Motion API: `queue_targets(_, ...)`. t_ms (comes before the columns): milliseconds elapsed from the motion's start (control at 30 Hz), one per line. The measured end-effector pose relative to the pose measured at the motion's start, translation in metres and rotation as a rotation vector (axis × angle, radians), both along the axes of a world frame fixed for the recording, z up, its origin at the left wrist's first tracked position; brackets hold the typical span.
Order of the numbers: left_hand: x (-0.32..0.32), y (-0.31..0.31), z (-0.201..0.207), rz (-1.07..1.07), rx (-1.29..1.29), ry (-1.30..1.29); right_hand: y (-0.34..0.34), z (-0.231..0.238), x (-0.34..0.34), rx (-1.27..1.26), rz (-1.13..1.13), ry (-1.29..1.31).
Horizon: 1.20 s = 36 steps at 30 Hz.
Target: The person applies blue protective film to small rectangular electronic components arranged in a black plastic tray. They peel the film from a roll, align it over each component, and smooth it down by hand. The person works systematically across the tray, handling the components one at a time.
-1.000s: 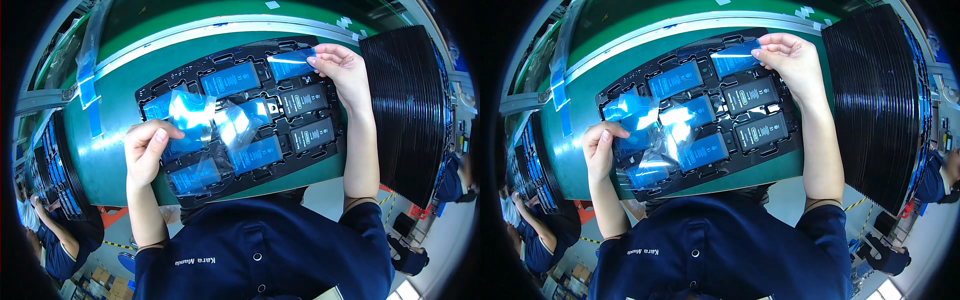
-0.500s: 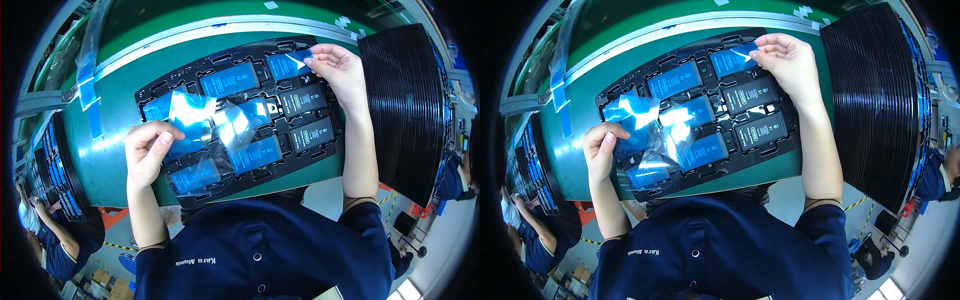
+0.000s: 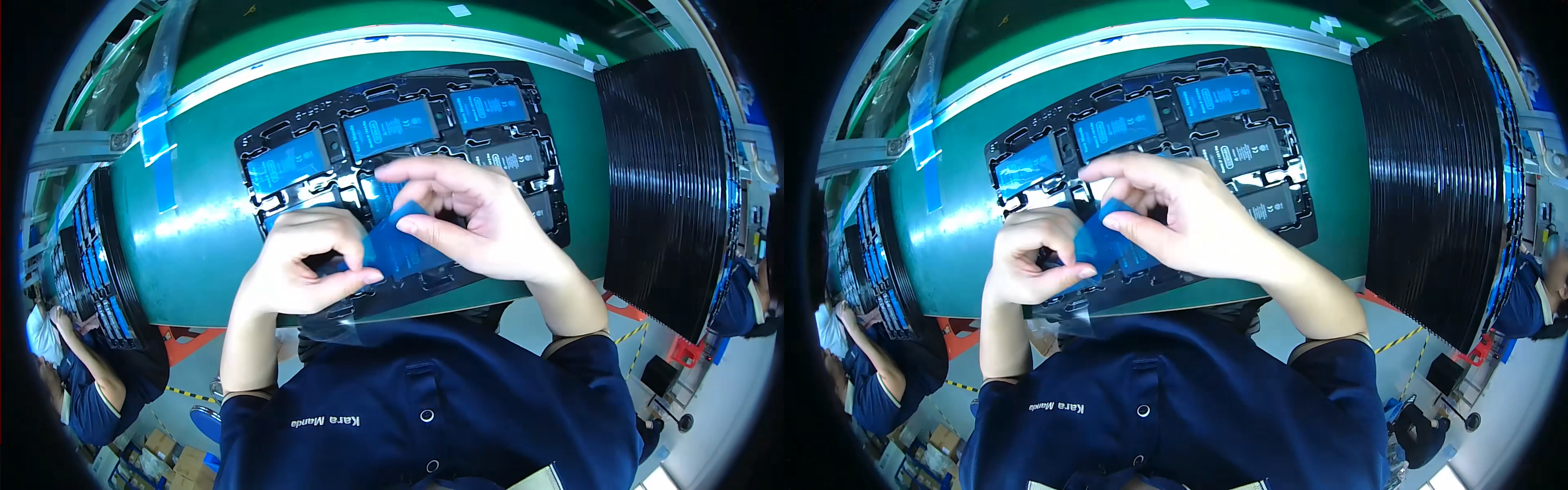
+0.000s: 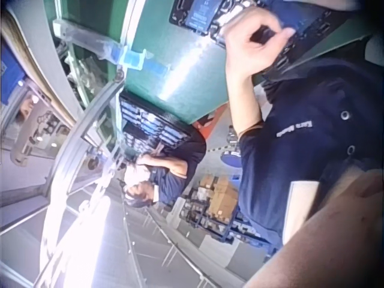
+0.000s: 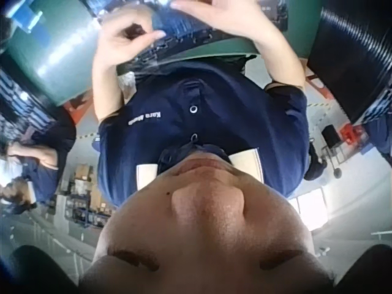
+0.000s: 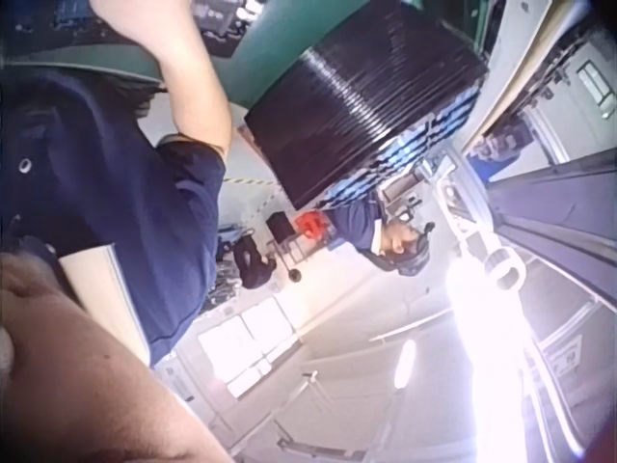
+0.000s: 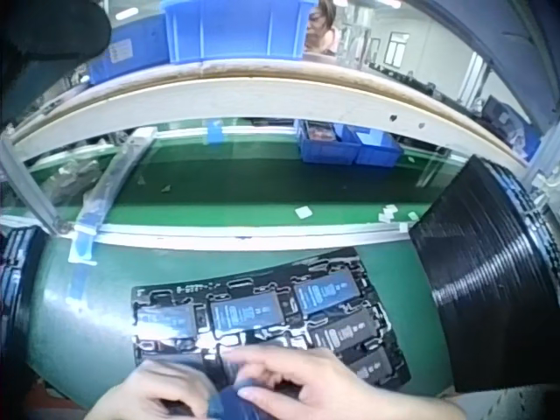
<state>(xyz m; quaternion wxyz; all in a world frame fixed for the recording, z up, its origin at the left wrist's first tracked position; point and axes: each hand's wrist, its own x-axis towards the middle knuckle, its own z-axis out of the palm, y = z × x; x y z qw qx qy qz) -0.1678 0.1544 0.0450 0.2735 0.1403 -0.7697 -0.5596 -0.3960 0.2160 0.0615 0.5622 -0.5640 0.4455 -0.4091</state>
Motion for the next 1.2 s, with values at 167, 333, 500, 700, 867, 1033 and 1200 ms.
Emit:
queue_targets(167,-0.006,0.004,0.0,0.263,0.002,0.041,0.003,-0.012,0.012,0.045,-0.097,-0.186)
queue_targets(333,-0.005,0.004,-0.002,0.278,-0.127,-0.048,0.005,-0.011,0.016,-0.043,-0.082,-0.048)
queue_targets(500,-0.003,0.004,0.0,0.253,-0.112,-0.1,0.001,-0.009,0.013,-0.273,-0.101,0.276)
queue_targets(700,-0.006,0.004,-0.001,0.228,-0.139,-0.207,-0.001,-0.018,0.018,-0.728,-0.212,0.391)
queue_targets(867,-0.006,0.001,0.002,0.196,0.023,-0.132,0.0,-0.023,0.022,-0.919,-0.16,0.355)
queue_targets(1033,0.002,0.002,-0.004,0.23,0.19,-0.145,0.013,-0.018,0.024,-0.935,-0.103,0.399)
queue_targets(1200,0.008,0.0,-0.001,0.351,0.324,-0.158,0.042,-0.006,0.008,-0.596,0.126,0.012)
